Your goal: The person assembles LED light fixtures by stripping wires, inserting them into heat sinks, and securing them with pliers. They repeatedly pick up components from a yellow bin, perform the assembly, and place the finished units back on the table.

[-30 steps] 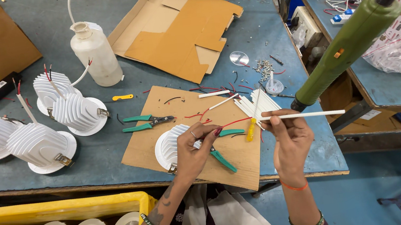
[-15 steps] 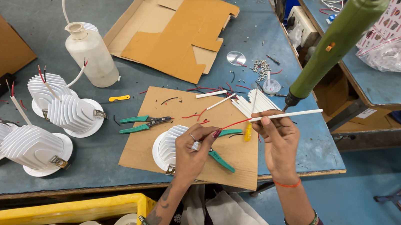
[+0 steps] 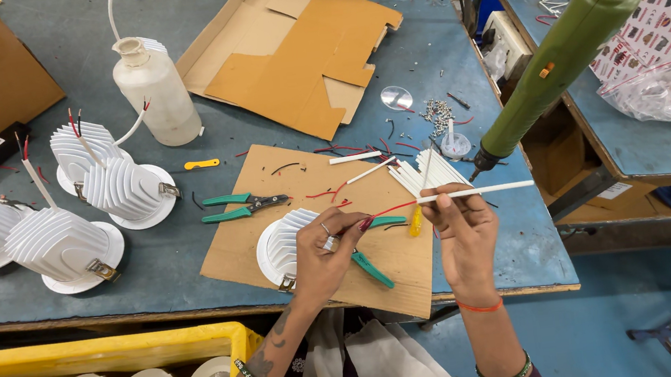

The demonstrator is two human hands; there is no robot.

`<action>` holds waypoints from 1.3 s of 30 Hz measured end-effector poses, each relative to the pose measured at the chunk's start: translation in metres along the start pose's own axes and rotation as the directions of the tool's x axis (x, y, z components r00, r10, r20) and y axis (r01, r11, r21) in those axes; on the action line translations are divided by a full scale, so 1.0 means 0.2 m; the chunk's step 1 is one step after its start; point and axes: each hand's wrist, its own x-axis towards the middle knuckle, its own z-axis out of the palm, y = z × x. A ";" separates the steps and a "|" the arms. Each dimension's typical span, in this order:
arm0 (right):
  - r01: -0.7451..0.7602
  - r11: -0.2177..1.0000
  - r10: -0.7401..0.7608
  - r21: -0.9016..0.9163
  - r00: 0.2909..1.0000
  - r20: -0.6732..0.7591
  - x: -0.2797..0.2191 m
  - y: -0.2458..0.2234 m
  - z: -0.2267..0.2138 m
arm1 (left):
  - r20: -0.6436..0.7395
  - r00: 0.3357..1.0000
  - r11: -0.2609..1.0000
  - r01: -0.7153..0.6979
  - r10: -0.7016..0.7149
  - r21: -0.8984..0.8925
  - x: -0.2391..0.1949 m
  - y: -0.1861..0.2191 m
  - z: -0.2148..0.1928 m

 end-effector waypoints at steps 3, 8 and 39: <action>0.020 0.997 -0.017 -0.073 0.999 0.041 -0.01 0.01 0.03 | 0.008 0.999 0.999 -0.045 0.045 0.022 0.00 0.00 0.01; 0.064 0.965 -0.048 -0.253 0.996 0.070 -0.03 0.01 0.10 | 0.009 0.996 0.992 -0.092 0.092 0.082 -0.01 0.00 0.02; 0.231 0.708 0.074 -0.668 0.916 0.395 -0.06 0.10 0.29 | 0.281 0.947 0.679 -0.309 0.155 0.666 0.03 -0.08 -0.17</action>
